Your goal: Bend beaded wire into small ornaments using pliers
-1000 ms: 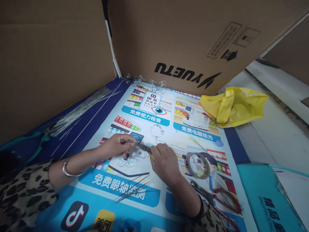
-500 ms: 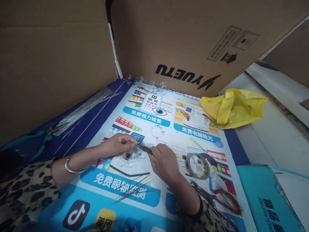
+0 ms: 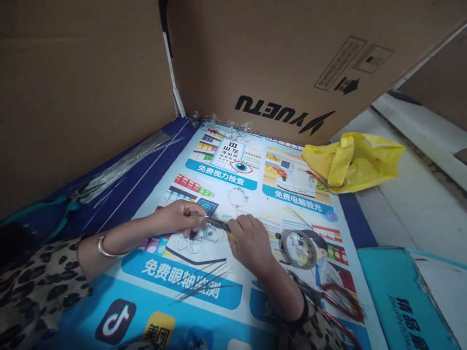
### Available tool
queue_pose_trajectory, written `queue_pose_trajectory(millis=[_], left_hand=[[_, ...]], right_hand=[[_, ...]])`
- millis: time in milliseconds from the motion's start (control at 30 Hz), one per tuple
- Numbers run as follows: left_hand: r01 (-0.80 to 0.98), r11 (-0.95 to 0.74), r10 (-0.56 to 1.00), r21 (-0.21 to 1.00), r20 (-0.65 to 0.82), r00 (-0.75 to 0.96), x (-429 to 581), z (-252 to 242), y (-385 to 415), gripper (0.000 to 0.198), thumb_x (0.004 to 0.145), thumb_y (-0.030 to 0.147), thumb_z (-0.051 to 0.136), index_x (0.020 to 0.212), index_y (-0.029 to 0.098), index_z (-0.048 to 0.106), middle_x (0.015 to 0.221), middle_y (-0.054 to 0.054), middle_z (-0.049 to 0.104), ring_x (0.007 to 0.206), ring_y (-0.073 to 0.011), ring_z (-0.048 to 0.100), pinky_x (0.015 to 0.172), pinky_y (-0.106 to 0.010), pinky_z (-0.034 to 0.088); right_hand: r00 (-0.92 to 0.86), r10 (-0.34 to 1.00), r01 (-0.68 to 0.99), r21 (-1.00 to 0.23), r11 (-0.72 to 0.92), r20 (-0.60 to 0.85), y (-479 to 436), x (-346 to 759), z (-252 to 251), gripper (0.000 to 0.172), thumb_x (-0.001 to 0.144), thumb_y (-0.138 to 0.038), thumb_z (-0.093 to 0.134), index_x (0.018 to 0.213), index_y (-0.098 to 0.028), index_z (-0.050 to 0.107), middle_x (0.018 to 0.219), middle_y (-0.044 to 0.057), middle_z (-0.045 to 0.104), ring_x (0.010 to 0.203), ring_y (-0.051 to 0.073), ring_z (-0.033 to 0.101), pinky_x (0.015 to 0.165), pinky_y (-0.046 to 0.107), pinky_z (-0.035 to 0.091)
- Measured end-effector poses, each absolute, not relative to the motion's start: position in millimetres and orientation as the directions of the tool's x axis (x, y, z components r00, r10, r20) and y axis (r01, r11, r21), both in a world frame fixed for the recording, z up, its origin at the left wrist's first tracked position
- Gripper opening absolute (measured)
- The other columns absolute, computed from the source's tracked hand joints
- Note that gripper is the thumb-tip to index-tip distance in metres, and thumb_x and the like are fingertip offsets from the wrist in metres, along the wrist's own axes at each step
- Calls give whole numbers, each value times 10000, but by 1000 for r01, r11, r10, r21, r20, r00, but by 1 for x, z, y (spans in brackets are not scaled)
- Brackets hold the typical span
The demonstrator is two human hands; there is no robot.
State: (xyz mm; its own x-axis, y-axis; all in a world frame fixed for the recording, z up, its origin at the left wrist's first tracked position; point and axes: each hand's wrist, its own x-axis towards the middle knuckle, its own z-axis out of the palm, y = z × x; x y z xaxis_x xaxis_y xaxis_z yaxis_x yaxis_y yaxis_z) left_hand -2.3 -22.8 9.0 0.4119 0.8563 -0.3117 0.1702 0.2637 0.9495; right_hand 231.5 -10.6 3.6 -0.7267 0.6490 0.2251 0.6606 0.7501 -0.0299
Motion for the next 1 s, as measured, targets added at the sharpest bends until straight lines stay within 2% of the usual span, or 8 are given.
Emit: queue_pose_trajectory(millis=[133, 600, 1000], left_hand=[[168, 251, 849, 953, -300, 434, -3, 10, -23, 131, 748, 218, 524, 812, 142, 609, 591, 35, 577, 409, -58, 526, 437, -166, 411], [179, 264, 838, 948, -317, 444, -4, 8, -22, 117, 729, 216, 555, 805, 146, 609, 576, 41, 573, 409, -59, 527, 427, -160, 398], [173, 266, 832, 948, -317, 455, -5, 11, -23, 143, 718, 166, 536, 833, 148, 618, 569, 46, 564, 414, -61, 530, 430, -160, 390]], right_hand=[[-734, 648, 661, -10, 751, 203, -11, 232, 4, 104, 821, -238, 470, 841, -180, 555, 803, 66, 541, 801, 198, 455, 691, 308, 342], [-737, 643, 646, -65, 761, 206, -10, 231, 4, 117, 832, -274, 465, 816, -185, 539, 790, 60, 532, 790, 192, 457, 660, 295, 337], [-717, 671, 682, -4, 731, 188, -16, 228, 3, 145, 838, -304, 469, 751, -193, 500, 759, 48, 523, 731, 175, 451, 581, 275, 291]])
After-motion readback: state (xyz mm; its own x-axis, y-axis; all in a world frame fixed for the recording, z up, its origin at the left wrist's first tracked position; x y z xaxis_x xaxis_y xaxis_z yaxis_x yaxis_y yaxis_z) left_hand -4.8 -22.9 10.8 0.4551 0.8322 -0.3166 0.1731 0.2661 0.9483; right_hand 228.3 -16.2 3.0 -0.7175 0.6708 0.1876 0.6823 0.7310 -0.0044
